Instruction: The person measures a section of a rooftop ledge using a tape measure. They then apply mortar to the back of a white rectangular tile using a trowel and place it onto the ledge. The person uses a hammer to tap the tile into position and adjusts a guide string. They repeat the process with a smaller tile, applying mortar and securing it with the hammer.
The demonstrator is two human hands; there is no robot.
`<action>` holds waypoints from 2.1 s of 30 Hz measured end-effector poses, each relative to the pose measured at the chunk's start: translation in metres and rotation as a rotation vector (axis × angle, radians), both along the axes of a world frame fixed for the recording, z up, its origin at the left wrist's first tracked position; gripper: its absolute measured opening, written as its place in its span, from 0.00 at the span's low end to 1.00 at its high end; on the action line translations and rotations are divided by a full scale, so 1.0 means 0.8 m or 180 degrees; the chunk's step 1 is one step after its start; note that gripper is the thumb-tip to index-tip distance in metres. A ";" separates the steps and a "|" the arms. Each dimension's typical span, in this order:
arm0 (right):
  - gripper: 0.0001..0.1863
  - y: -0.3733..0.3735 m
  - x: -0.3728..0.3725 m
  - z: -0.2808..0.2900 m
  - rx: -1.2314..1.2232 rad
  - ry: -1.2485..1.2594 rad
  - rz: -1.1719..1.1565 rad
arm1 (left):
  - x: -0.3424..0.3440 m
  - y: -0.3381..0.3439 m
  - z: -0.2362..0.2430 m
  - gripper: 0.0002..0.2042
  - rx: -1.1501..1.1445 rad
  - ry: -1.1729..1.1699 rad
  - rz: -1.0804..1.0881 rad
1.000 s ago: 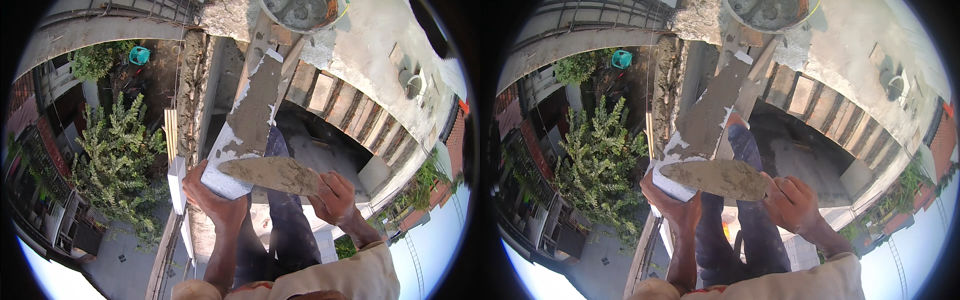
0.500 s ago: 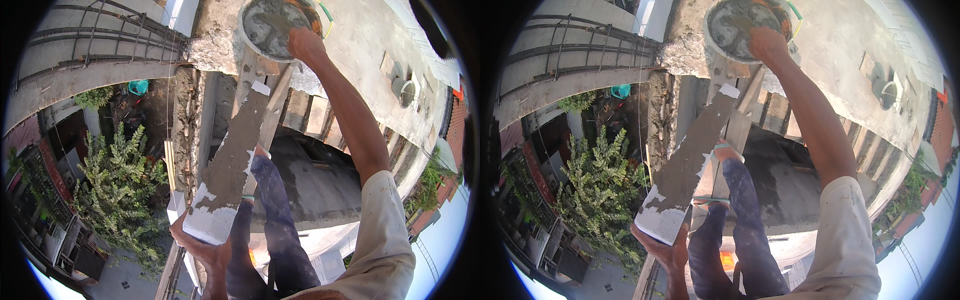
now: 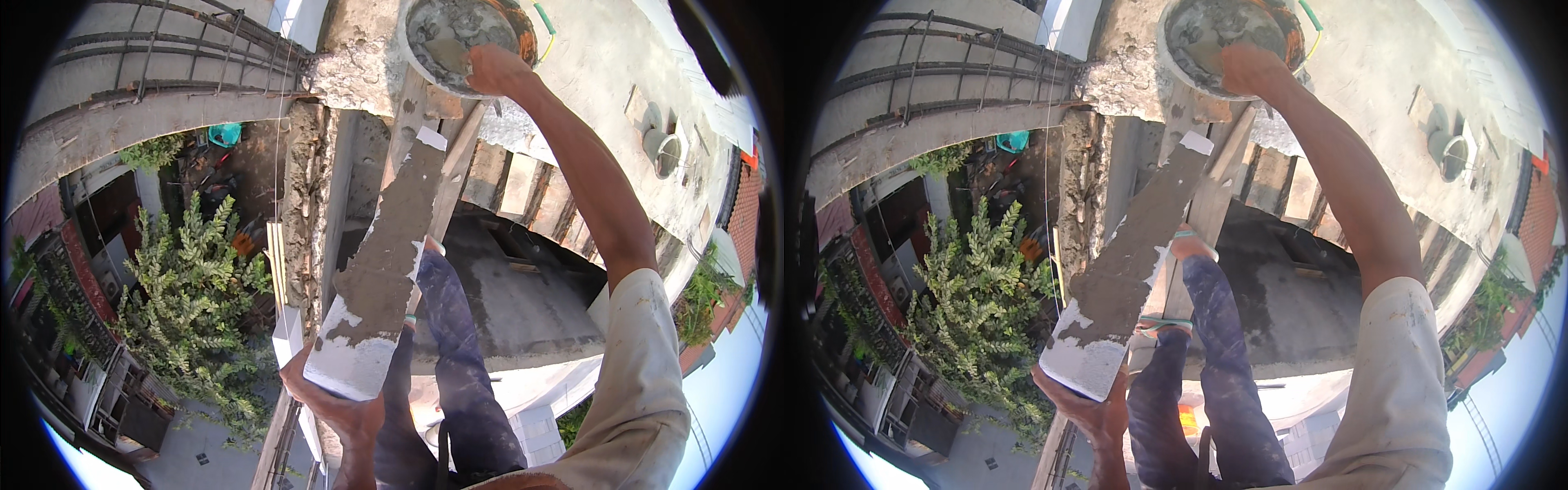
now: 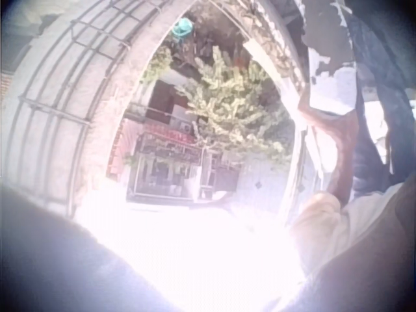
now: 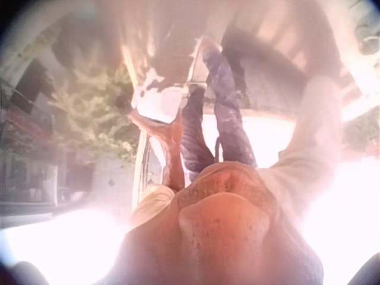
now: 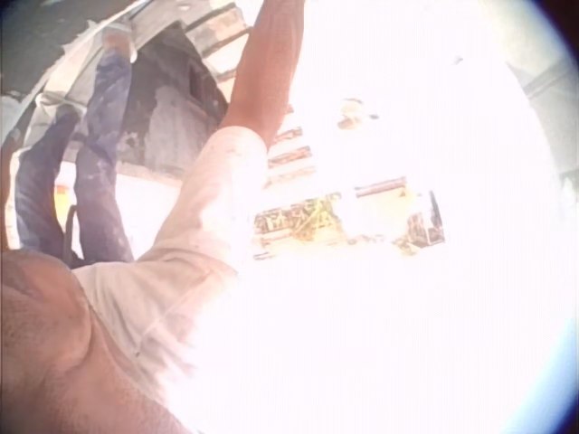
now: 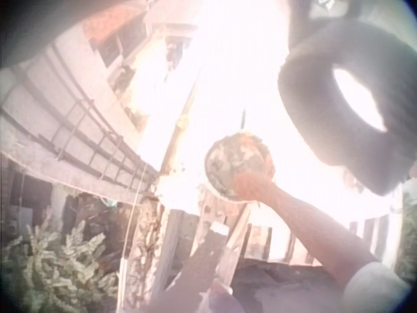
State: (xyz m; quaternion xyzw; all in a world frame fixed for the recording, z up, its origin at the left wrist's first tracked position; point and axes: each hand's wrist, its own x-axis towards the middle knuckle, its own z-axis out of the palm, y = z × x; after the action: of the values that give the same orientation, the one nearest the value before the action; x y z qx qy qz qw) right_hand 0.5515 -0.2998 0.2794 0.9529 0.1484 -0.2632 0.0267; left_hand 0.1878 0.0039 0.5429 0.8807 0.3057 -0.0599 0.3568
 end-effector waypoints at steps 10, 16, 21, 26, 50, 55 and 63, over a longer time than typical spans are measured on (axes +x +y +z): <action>0.18 -0.109 -0.031 -0.010 0.1713 0.1161 -0.1578 | -0.005 0.001 0.003 0.39 -0.0104 0.0129 0.0123; 0.19 -0.164 -0.100 -0.018 0.1825 0.0901 -0.1454 | 0.002 0.003 0.006 0.42 -0.0053 0.0215 0.0094; 0.21 -0.129 -0.177 0.028 0.1172 0.0913 -0.1132 | 0.005 0.001 0.005 0.40 -0.0081 0.0108 0.0059; 0.26 -0.066 -0.315 -0.046 0.0412 0.0204 -0.0443 | 0.002 -0.005 0.009 0.40 -0.0058 0.0078 0.0090; 0.19 -0.003 -0.312 0.246 0.1996 0.0860 -0.0713 | 0.021 -0.023 0.019 0.43 0.0442 0.0483 -0.0349; 0.21 0.025 -0.347 0.358 0.2331 0.0541 -0.0614 | 0.039 -0.022 0.026 0.44 0.0414 0.0738 -0.0463; 0.24 0.066 -0.394 0.373 0.2496 -0.0321 -0.0532 | 0.046 -0.025 0.034 0.46 0.0361 0.0698 -0.0501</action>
State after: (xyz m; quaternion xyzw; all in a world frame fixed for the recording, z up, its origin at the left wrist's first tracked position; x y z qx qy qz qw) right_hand 0.2363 -0.2473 0.5780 0.9113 0.1580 -0.1408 -0.3532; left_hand 0.2249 -0.0159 0.5702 0.9089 0.2757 -0.1661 0.2650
